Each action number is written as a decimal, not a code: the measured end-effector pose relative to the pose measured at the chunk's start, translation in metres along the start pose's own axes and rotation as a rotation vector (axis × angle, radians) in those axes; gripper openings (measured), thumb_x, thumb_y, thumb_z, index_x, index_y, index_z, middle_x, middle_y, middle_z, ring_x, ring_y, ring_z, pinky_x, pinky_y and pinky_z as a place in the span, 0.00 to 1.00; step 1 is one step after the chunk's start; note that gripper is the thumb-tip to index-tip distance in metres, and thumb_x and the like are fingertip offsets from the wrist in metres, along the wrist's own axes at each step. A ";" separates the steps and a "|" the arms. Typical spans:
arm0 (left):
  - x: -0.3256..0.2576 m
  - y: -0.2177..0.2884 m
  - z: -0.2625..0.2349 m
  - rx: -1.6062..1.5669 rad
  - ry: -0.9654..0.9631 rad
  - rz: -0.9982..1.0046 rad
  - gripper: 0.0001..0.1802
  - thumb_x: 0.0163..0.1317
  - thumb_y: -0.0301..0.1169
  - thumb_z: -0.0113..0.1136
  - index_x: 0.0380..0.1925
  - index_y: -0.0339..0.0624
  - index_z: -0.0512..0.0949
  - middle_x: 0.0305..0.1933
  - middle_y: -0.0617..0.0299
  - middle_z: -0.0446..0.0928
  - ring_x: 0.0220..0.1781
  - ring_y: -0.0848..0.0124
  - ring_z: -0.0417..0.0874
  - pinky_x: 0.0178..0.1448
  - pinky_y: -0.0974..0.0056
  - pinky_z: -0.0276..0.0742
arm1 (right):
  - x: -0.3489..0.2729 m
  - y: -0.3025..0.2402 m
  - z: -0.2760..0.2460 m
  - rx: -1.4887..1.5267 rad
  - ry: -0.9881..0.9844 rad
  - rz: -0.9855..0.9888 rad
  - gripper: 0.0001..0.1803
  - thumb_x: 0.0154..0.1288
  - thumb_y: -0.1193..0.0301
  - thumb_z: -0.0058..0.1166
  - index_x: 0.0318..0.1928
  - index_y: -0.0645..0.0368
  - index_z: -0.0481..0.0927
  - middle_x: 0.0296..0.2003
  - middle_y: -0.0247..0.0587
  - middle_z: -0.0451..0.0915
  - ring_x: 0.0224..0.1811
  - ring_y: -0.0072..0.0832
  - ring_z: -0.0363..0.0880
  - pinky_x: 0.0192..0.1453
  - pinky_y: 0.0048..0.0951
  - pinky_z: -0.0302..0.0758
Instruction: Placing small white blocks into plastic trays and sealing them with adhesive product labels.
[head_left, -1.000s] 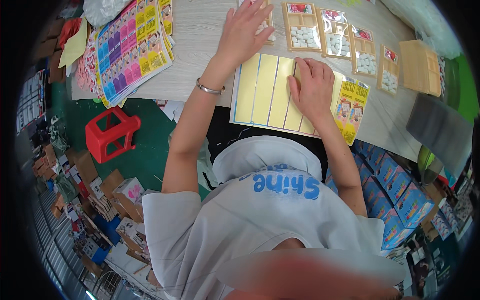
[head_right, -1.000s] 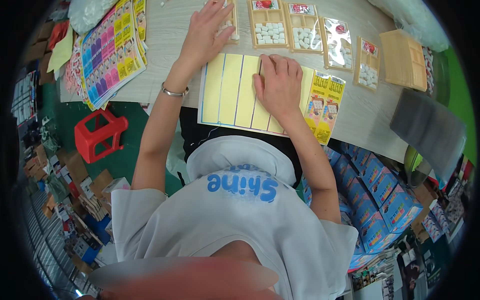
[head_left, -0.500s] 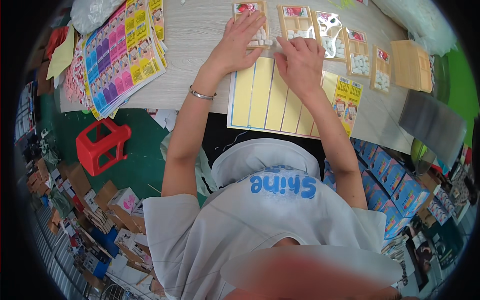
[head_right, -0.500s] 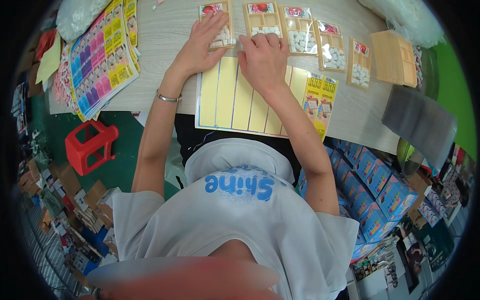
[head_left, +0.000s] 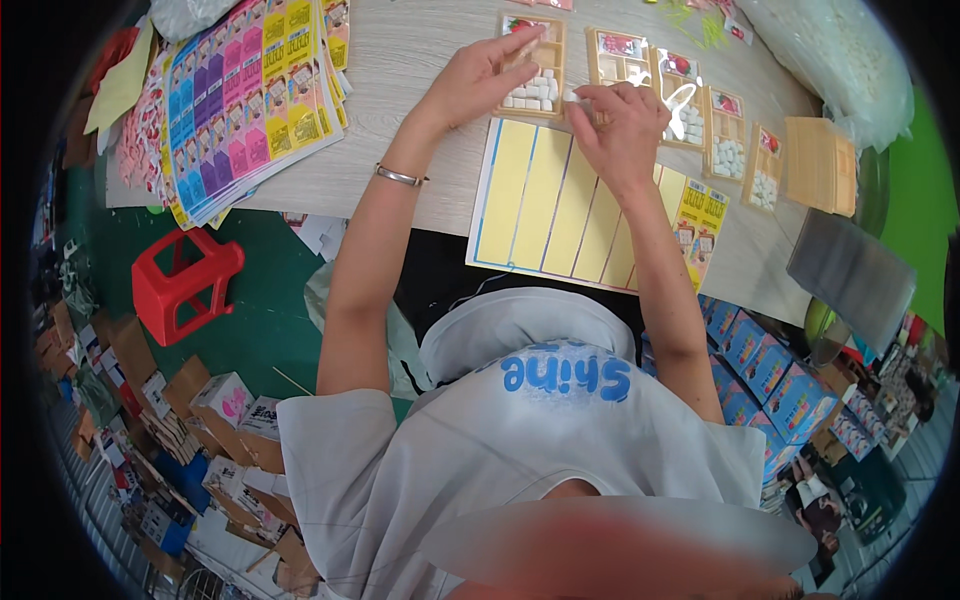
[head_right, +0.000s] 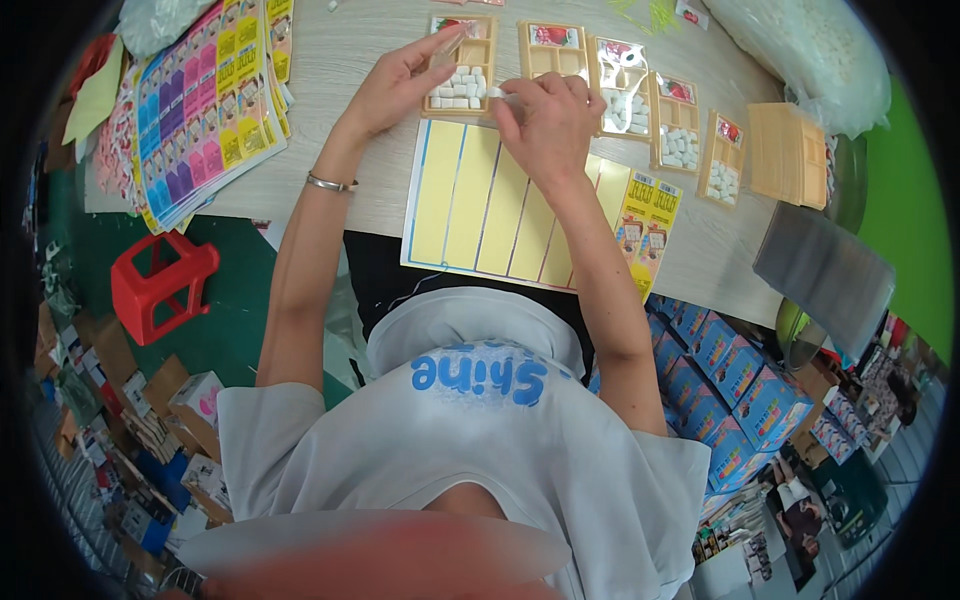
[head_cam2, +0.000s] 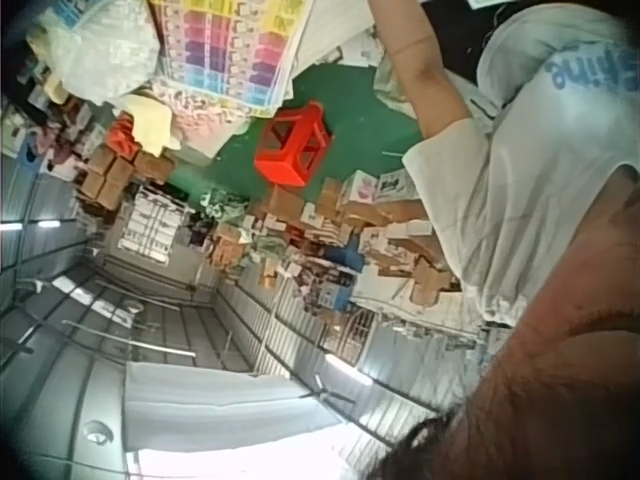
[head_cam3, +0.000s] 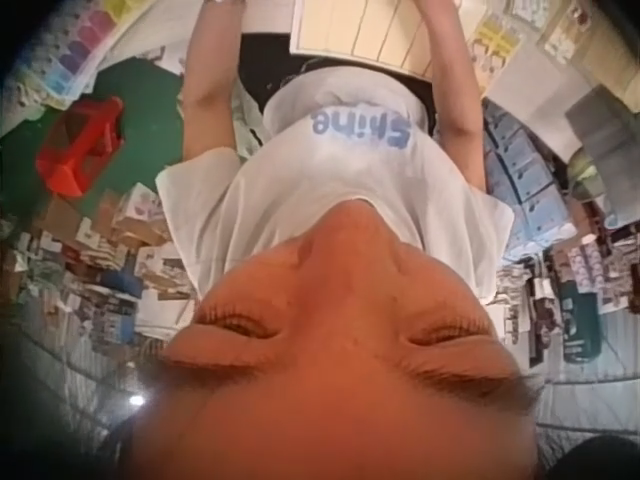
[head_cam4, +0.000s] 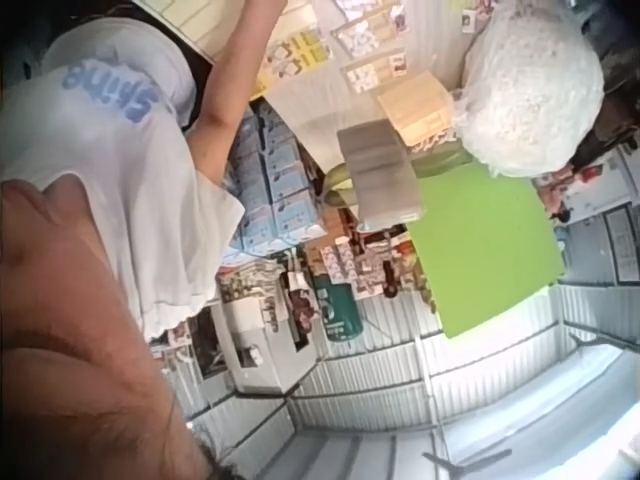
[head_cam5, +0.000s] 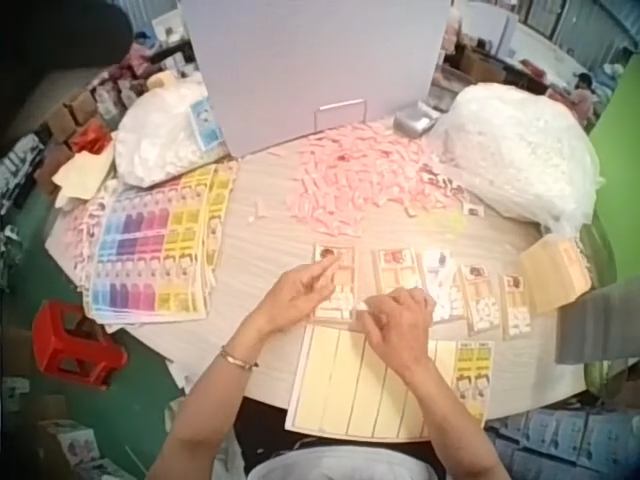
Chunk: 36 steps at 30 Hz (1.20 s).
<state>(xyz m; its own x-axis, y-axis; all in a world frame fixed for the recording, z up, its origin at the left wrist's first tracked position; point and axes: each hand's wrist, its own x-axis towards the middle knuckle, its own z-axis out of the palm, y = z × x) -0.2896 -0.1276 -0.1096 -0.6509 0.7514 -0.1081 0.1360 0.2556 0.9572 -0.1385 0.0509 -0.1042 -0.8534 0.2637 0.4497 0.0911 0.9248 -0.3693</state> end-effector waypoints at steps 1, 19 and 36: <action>0.001 -0.002 0.001 -0.003 0.005 -0.002 0.32 0.69 0.39 0.65 0.72 0.46 0.73 0.59 0.58 0.83 0.57 0.71 0.83 0.63 0.66 0.75 | 0.003 0.001 0.001 0.001 -0.004 -0.005 0.09 0.57 0.60 0.72 0.38 0.43 0.91 0.29 0.25 0.80 0.42 0.30 0.76 0.56 0.40 0.63; -0.005 -0.004 -0.002 -0.056 0.017 0.147 0.30 0.71 0.29 0.62 0.73 0.49 0.72 0.70 0.61 0.77 0.68 0.72 0.78 0.71 0.66 0.73 | 0.023 -0.012 0.028 -0.072 0.061 -0.017 0.06 0.57 0.61 0.71 0.36 0.42 0.90 0.33 0.27 0.84 0.43 0.30 0.81 0.56 0.42 0.64; -0.008 -0.004 -0.004 0.110 0.040 0.349 0.37 0.59 0.26 0.66 0.72 0.46 0.72 0.73 0.56 0.74 0.74 0.62 0.73 0.77 0.60 0.66 | 0.040 -0.029 0.009 -0.188 -0.200 0.022 0.05 0.62 0.65 0.66 0.36 0.47 0.91 0.28 0.30 0.85 0.38 0.31 0.83 0.50 0.41 0.70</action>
<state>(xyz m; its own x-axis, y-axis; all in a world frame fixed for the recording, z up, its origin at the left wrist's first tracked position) -0.2884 -0.1369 -0.1119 -0.5798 0.7808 0.2327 0.4332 0.0535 0.8997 -0.1801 0.0319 -0.0832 -0.9329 0.2417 0.2669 0.1882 0.9592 -0.2107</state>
